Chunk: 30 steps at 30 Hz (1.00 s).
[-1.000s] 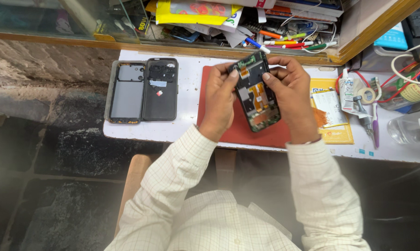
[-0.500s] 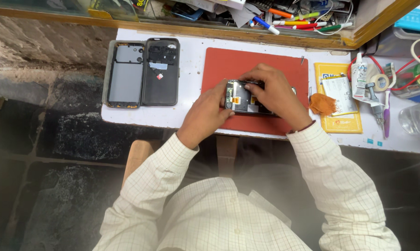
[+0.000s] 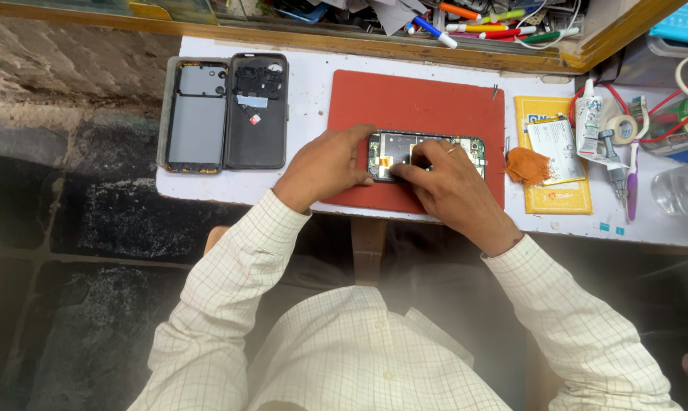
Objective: The person disassembles a smartphone, removes the old battery, cleans the interior, installs a new battery, and reassembles the device using a screwdriver and cleaning cloth.
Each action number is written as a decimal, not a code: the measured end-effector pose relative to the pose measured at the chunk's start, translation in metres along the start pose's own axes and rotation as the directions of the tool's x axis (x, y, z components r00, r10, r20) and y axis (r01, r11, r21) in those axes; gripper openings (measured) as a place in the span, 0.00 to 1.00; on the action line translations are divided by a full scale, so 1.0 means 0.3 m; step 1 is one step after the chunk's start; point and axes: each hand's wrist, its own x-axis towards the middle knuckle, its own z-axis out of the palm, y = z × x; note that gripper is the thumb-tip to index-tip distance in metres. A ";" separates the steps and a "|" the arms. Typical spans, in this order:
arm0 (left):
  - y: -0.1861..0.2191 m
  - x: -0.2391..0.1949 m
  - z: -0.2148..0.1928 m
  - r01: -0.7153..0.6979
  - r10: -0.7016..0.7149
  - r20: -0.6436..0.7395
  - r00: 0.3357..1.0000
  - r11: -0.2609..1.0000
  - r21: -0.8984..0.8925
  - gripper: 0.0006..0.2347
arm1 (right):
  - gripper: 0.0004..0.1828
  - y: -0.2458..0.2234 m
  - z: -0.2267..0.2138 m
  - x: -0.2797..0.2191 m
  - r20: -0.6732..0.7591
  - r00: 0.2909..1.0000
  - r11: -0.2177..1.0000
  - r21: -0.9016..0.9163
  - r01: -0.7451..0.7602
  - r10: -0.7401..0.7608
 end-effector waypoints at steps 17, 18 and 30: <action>-0.025 0.022 -0.010 0.010 -0.008 0.028 1.000 0.997 -0.072 0.33 | 0.14 0.052 -0.037 0.101 0.274 0.962 0.997 0.073 0.000 -0.020; -0.024 0.022 -0.011 0.011 -0.009 0.031 0.999 0.997 -0.073 0.33 | 0.14 0.058 -0.039 0.106 0.294 0.955 0.997 0.074 0.011 -0.032; -0.044 0.020 0.008 0.011 -0.009 0.031 0.999 0.999 -0.053 0.32 | 0.21 0.117 -0.033 0.122 0.406 0.911 0.998 0.037 0.057 -0.067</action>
